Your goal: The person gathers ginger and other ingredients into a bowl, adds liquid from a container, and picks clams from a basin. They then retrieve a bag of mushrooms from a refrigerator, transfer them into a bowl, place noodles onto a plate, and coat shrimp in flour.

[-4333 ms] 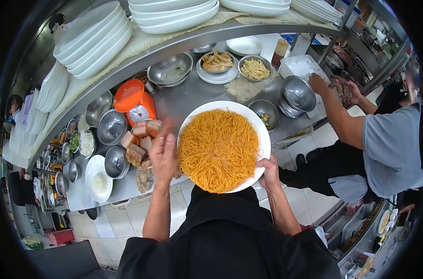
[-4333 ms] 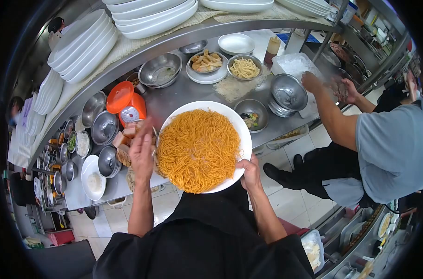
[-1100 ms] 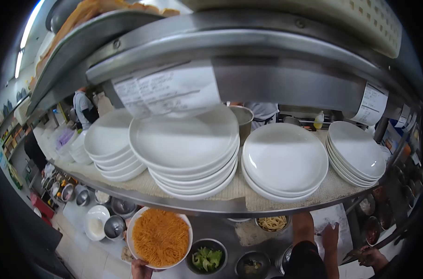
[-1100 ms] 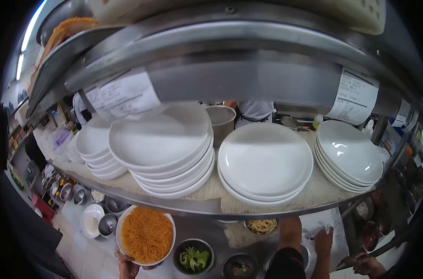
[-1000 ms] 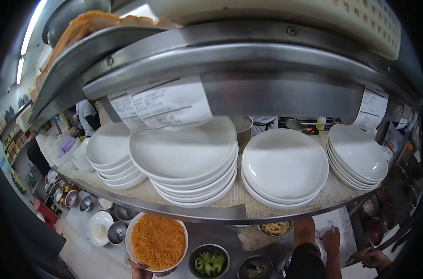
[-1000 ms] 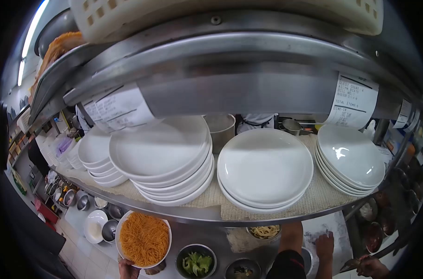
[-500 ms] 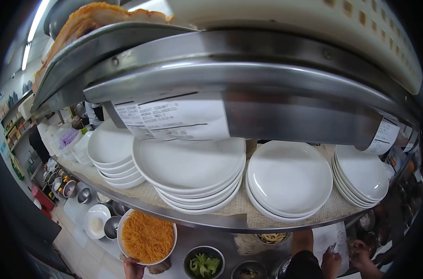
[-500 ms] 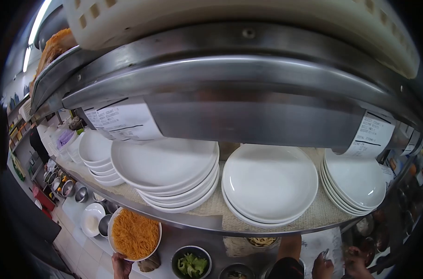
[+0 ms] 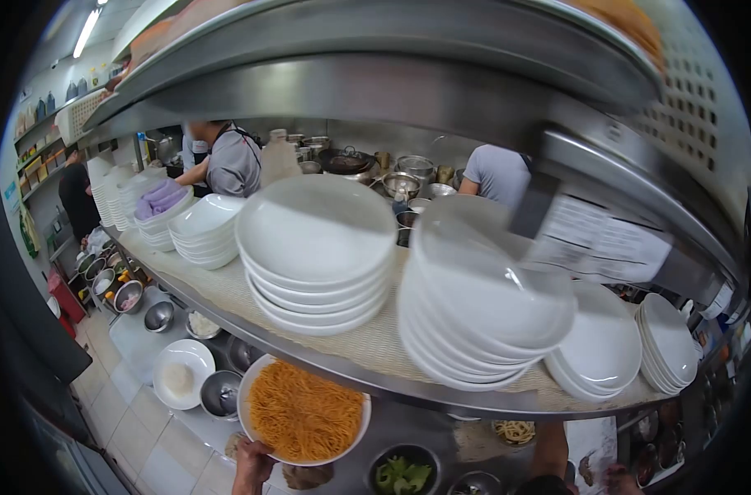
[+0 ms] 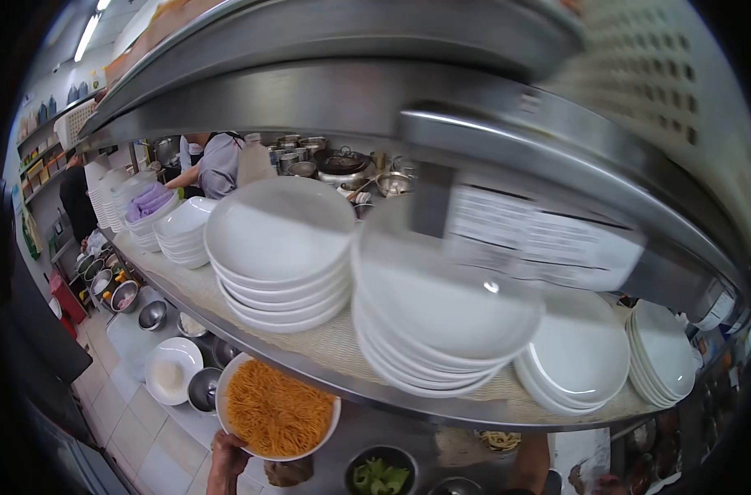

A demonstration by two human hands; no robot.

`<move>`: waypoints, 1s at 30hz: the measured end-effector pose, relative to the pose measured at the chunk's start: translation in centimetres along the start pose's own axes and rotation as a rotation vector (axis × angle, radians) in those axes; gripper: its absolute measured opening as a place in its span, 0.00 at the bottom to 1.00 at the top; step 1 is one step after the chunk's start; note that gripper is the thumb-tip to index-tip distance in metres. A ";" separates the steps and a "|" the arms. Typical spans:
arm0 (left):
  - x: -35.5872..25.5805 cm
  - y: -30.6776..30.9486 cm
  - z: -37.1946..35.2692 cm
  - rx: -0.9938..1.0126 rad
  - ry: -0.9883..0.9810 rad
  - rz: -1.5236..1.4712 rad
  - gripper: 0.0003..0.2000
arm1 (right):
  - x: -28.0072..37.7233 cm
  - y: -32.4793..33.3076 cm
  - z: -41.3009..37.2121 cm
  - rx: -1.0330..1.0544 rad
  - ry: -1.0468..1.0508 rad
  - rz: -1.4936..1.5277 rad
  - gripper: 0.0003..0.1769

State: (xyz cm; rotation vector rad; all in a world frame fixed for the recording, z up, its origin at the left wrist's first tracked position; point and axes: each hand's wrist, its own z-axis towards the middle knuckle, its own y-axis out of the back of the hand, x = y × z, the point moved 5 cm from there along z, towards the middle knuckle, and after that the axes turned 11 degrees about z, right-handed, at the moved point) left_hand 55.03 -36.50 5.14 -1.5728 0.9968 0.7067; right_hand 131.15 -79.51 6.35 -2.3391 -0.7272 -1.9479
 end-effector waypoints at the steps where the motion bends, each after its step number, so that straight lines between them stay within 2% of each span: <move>1: -0.3 0.3 0.4 -0.014 0.024 -0.008 0.25 | 1.4 -0.8 -1.2 -0.071 0.116 -0.056 0.13; 4: -0.4 2.1 1.9 0.056 0.045 0.025 0.22 | 3.9 -7.8 -2.7 -0.264 0.469 -0.278 0.13; 8: -0.6 4.6 4.0 0.024 0.101 0.137 0.24 | 3.0 -27.4 -2.5 -0.283 0.745 -0.418 0.14; 9: -1.1 4.5 4.4 0.038 0.106 0.143 0.24 | 2.8 -33.2 -2.9 -0.256 0.802 -0.393 0.14; 11: -1.9 3.7 4.9 0.115 0.184 0.101 0.24 | 4.7 -38.5 -7.6 -0.263 0.840 -0.347 0.15; 12: -0.8 5.6 5.3 0.153 0.225 0.144 0.28 | 7.7 -40.2 -13.8 -0.267 0.826 -0.034 0.15; 13: -1.2 5.7 5.7 0.167 0.231 0.151 0.28 | 9.1 -40.7 -16.9 -0.252 0.812 0.278 0.15; 15: -1.7 5.4 6.0 0.205 0.310 0.249 0.30 | 5.1 -41.0 -14.5 -0.269 0.759 0.343 0.12; 16: -2.4 4.6 6.0 0.218 0.286 0.209 0.24 | 3.4 -41.0 -13.7 -0.267 0.712 0.409 0.09; 17: -3.8 3.8 5.8 0.227 0.291 0.212 0.24 | 2.8 -40.5 -13.9 -0.277 0.711 0.406 0.09; 19: -6.4 2.5 5.4 0.288 0.294 0.666 0.18 | 1.8 -40.3 -14.3 -0.316 0.497 0.074 0.06; 22: -6.2 2.6 5.5 0.305 0.280 0.727 0.14 | 1.8 -40.7 -15.8 -0.271 0.531 0.198 0.04; 26: -5.7 2.0 5.7 0.296 0.202 0.701 0.16 | 1.6 -40.9 -16.9 -0.292 0.510 0.196 0.04; 28: -2.6 3.3 6.7 0.334 0.266 0.497 0.22 | 0.7 -40.9 -16.5 -0.288 0.519 0.300 0.03; 30: -0.6 3.6 8.4 0.328 0.331 0.407 0.22 | 0.9 -40.7 -16.2 -0.262 0.520 0.298 0.03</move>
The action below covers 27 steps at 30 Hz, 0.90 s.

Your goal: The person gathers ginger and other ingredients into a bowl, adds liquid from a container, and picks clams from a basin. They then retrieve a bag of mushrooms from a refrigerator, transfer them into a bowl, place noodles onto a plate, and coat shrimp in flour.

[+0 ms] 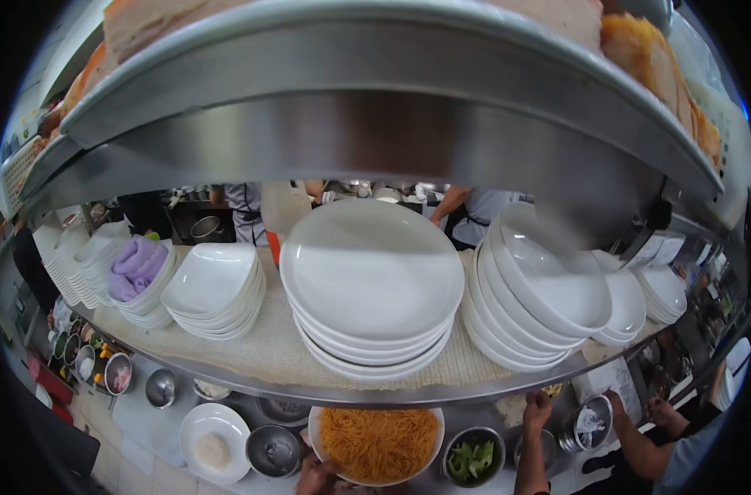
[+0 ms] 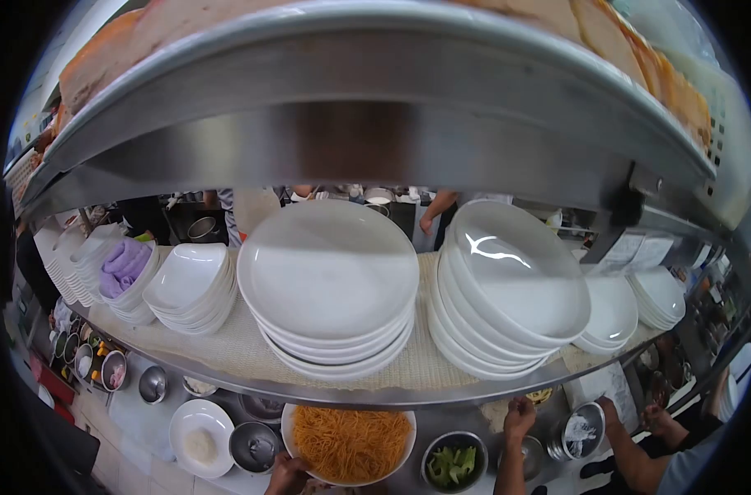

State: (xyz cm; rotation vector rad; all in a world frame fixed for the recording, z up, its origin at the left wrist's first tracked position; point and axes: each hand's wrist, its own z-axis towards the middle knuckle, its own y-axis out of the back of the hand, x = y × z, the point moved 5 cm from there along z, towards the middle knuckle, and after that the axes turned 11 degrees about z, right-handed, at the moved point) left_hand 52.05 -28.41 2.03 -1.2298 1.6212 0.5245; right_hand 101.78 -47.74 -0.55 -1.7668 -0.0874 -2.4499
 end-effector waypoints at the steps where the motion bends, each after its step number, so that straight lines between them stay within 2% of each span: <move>1: -0.3 -0.1 -0.1 0.019 0.045 -0.091 0.24 | 1.9 -0.6 -0.3 0.021 -0.006 0.009 0.04; 2: -0.8 -0.7 -0.2 0.028 0.067 -0.058 0.24 | 4.1 -1.1 -0.1 0.064 0.009 -0.121 0.08; 3: -3.5 -2.5 -0.5 -0.002 -0.032 -0.083 0.23 | 3.4 -0.7 0.5 0.068 0.097 -0.228 0.10; 4: -4.8 -3.6 -1.1 -0.011 -0.127 -0.091 0.21 | 2.7 -0.2 1.5 0.105 -0.039 -0.312 0.11; 5: -3.3 -2.4 0.2 -0.068 -0.297 0.309 0.21 | 1.3 0.4 2.9 0.086 0.084 -0.333 0.13; 6: -1.9 -1.5 1.5 -0.092 -0.502 0.704 0.21 | 1.5 0.8 4.2 0.052 0.056 -0.304 0.14; 7: -3.0 -2.8 1.4 -0.007 -0.492 0.786 0.21 | 2.2 1.2 5.7 0.059 0.035 -0.500 0.15; 8: -4.2 -5.2 1.6 0.097 -0.319 0.336 0.21 | 1.2 1.9 7.3 -0.072 0.084 -0.417 0.12; 9: -3.9 -6.9 1.6 0.155 -0.109 -0.114 0.22 | 0.9 2.7 9.4 -0.028 0.023 -0.467 0.12; 10: -2.9 -7.0 2.3 0.186 -0.067 -0.051 0.22 | 1.4 3.3 10.7 -0.072 0.012 -0.526 0.12; 11: -1.9 -6.8 4.1 0.229 -0.080 -0.071 0.23 | 2.1 4.2 12.0 -0.058 -0.203 -0.450 0.15; 13: -2.2 -7.7 5.3 0.284 -0.088 -0.073 0.25 | 0.4 4.9 16.6 -0.202 -0.098 -0.450 0.15; 15: -2.8 -11.2 4.8 0.440 -0.050 -0.039 0.29 | -0.4 4.7 20.2 -0.043 0.002 -0.584 0.17; 17: -1.7 -13.0 6.3 0.308 -0.063 -0.109 0.30 | -4.4 3.7 23.2 0.063 -0.068 -0.705 0.19; 19: -1.6 -15.0 6.5 0.327 -0.095 -0.073 0.30 | -10.8 1.0 27.2 0.204 -0.052 -0.748 0.20; 20: -1.5 -16.1 6.7 0.329 -0.105 -0.059 0.30 | -11.6 0.6 27.4 0.212 -0.065 -0.736 0.20; 22: -1.3 -18.0 6.9 0.323 -0.130 -0.043 0.30 | -13.5 0.1 27.4 0.217 -0.349 -0.553 0.22; 23: -1.4 -19.0 7.1 0.318 -0.142 -0.036 0.30 | -14.5 -0.5 28.3 0.232 -0.354 -0.536 0.22; 27: -1.5 -21.9 8.3 0.280 -0.183 -0.005 0.30 | -20.3 -1.5 30.4 0.108 -0.630 -0.445 0.25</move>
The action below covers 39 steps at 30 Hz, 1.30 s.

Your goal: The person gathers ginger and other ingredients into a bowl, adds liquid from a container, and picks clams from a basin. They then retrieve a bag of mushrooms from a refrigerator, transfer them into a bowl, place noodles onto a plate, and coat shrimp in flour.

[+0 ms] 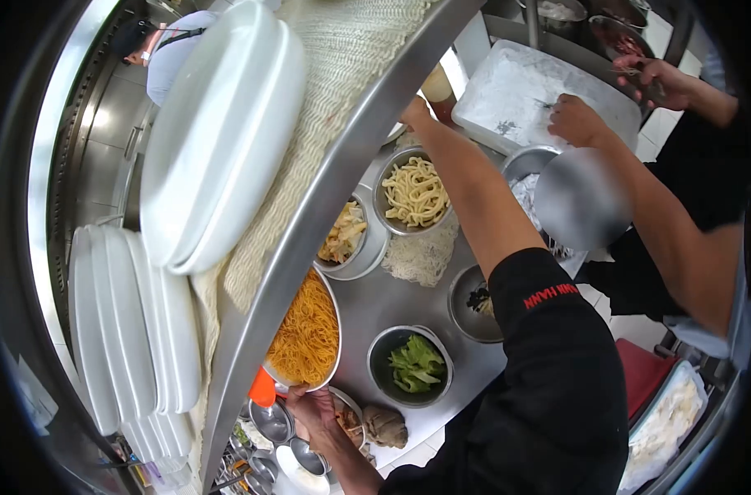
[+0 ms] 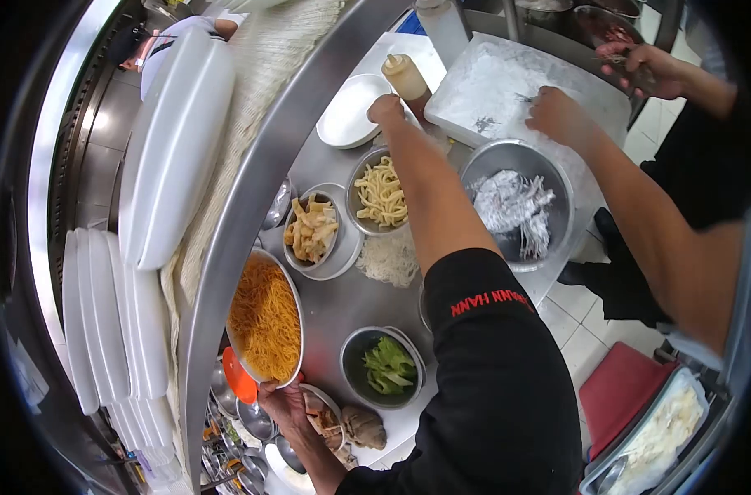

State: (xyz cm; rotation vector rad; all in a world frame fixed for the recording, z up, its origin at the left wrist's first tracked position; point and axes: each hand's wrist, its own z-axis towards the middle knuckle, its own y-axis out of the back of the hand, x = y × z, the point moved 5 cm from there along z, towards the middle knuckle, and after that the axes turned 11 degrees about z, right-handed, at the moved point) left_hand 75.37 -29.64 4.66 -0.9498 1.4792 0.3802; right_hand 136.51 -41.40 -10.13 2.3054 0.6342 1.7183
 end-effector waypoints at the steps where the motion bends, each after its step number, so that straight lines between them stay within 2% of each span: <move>1: 0.1 -0.5 0.7 -0.010 -0.015 -0.012 0.30 | -0.4 0.0 0.3 -0.014 -0.104 0.078 0.26; 2: 0.2 -0.9 1.3 -0.019 -0.032 -0.029 0.30 | -0.8 -0.1 0.3 -0.032 -0.205 0.153 0.26; 4: 0.3 -1.5 2.1 -0.033 -0.049 -0.036 0.30 | -0.3 0.0 0.4 -0.016 -0.124 0.048 0.24; 6: 0.2 -2.1 3.0 -0.041 -0.067 -0.047 0.30 | 0.1 -0.1 0.0 0.160 -0.190 0.146 0.18; 7: 0.2 -2.4 3.6 -0.036 -0.073 -0.053 0.30 | 1.0 -0.5 -0.1 0.064 -0.072 0.236 0.13; 9: 0.0 -3.2 4.8 -0.028 -0.086 -0.063 0.30 | 2.0 -1.4 -0.5 0.040 -0.002 0.378 0.13; 12: -0.6 -5.0 7.5 -0.006 -0.126 -0.083 0.29 | 4.8 -0.8 -2.9 0.156 0.140 0.257 0.14; 14: -0.8 -5.8 9.4 -0.046 -0.107 -0.068 0.25 | 6.4 0.8 -5.2 0.232 0.220 0.191 0.14; 16: -1.4 -8.7 10.7 -0.138 -0.135 -0.086 0.26 | 7.6 3.1 -7.9 0.291 0.297 0.132 0.15; 17: -1.5 -9.9 11.5 -0.120 -0.137 -0.095 0.26 | 8.0 4.7 -10.0 0.308 0.319 0.124 0.15; 18: -1.7 -11.2 12.6 -0.095 -0.143 -0.106 0.26 | 8.3 7.2 -12.9 0.306 0.312 0.116 0.15; 20: -0.5 -11.9 15.4 -0.079 -0.099 -0.198 0.24 | 7.3 14.0 -20.0 0.121 0.014 0.561 0.17; 21: -0.3 -13.5 16.0 -0.024 -0.120 -0.171 0.24 | 6.0 15.7 -22.0 -0.029 0.015 0.676 0.18; 23: 0.4 -16.0 18.3 0.037 -0.141 -0.147 0.24 | 3.9 18.6 -26.1 -0.134 0.124 0.815 0.12; 25: 2.4 -17.9 21.6 0.215 -0.130 -0.176 0.22 | 1.1 20.0 -28.9 -0.135 0.267 0.735 0.12; 27: 4.1 -19.8 23.7 0.249 -0.117 -0.160 0.22 | -0.6 21.1 -33.3 -0.166 0.216 0.712 0.18; 28: 5.1 -20.8 24.8 0.259 -0.102 -0.152 0.22 | -0.9 21.5 -35.5 -0.111 0.202 0.804 0.17; 30: 7.0 -22.4 26.2 0.271 -0.078 -0.140 0.22 | -2.4 21.8 -38.6 -0.093 0.287 0.761 0.19; 31: 7.8 -23.1 26.9 0.275 -0.069 -0.135 0.22 | -3.4 21.6 -39.8 -0.059 0.218 0.821 0.20; 33: 9.5 -24.4 28.5 0.285 -0.055 -0.112 0.21 | -4.2 22.1 -42.0 0.095 -0.067 0.833 0.22; 34: 10.1 -25.0 29.2 0.289 -0.047 -0.105 0.21 | -4.5 22.5 -42.4 0.048 0.082 0.779 0.22; 35: 10.7 -25.5 29.8 0.291 -0.037 -0.094 0.21 | -5.3 23.1 -43.2 0.099 -0.045 0.763 0.22; 39: 12.6 -27.2 31.5 0.307 -0.005 -0.047 0.21 | -5.9 24.9 -45.4 0.099 -0.074 0.807 0.23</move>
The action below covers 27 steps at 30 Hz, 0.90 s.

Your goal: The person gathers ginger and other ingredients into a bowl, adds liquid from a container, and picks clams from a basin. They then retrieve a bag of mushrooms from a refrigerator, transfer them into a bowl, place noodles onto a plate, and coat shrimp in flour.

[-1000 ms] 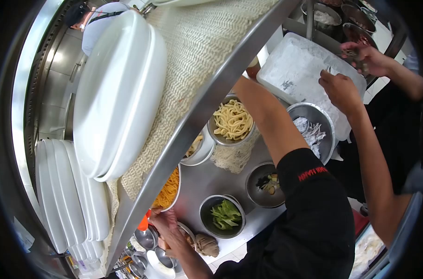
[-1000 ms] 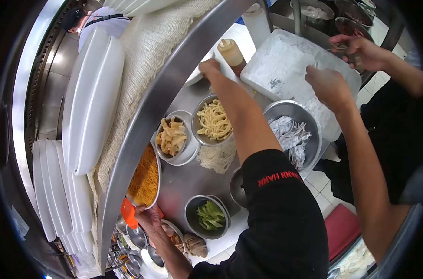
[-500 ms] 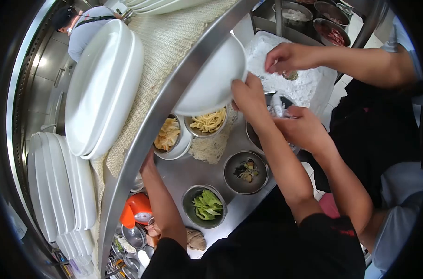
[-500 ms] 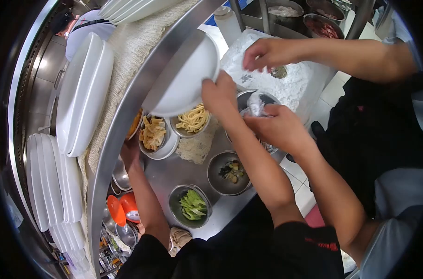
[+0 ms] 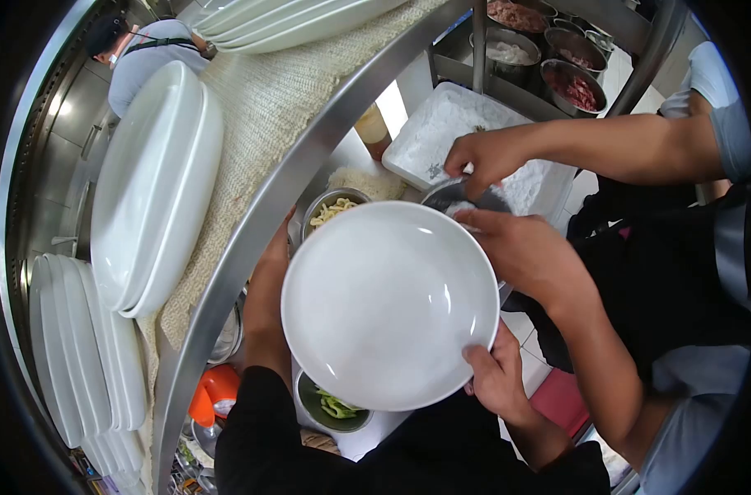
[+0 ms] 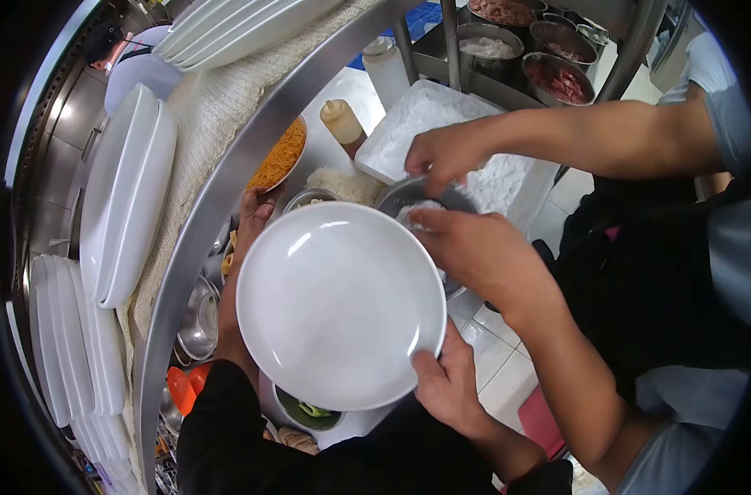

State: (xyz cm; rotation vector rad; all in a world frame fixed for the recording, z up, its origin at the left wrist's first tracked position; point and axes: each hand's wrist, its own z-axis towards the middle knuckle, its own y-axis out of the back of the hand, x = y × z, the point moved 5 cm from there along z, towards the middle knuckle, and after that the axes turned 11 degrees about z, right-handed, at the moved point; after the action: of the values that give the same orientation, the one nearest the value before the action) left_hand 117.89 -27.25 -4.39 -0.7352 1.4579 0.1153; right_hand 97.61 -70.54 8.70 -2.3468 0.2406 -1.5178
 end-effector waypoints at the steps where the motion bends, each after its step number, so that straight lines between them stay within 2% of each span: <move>1: 0.4 -0.2 0.4 0.002 0.010 0.011 0.21 | -0.3 0.6 -0.5 0.005 0.022 -0.017 0.24; 3: 0.7 -0.6 1.2 0.005 0.021 0.024 0.21 | 0.0 1.0 -1.0 0.019 0.058 -0.043 0.24; 6: 1.3 -0.7 1.5 0.017 0.047 0.066 0.21 | 0.0 1.3 -1.8 -0.027 -0.017 0.160 0.21; 10: 0.9 -0.6 1.3 0.047 0.070 0.142 0.20 | 0.3 2.6 -2.3 -0.111 -0.008 0.118 0.18; 14: -1.7 -0.1 0.1 0.098 0.079 0.383 0.20 | 0.6 3.4 -2.8 -0.048 0.131 0.157 0.13; 16: -3.6 -0.4 -2.8 0.168 0.077 0.560 0.20 | 1.5 3.2 -3.2 -0.028 0.154 0.150 0.13; 19: -6.7 -1.2 -12.2 0.395 0.109 0.650 0.20 | 2.6 2.3 -4.3 0.004 0.200 0.168 0.14; 20: -8.9 -3.0 -17.5 0.404 0.229 0.551 0.22 | 3.3 1.5 -5.1 0.025 0.192 0.164 0.16; 22: -14.6 -4.5 -28.6 0.604 0.030 0.467 0.27 | 4.1 0.7 -6.3 0.046 0.177 0.169 0.22; 24: -16.8 -3.3 -35.3 0.648 -0.087 0.246 0.33 | 5.2 -1.1 -7.3 0.093 0.241 0.167 0.24; 27: -20.7 -2.2 -42.2 0.646 -0.208 0.295 0.38 | 8.9 -4.2 -7.8 0.223 0.346 0.105 0.28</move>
State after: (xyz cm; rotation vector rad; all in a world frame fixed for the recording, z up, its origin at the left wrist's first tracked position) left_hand 79.82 -43.33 18.09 0.0192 1.2877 -0.0548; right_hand 94.07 -70.95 20.77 -1.8661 0.2568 -1.7901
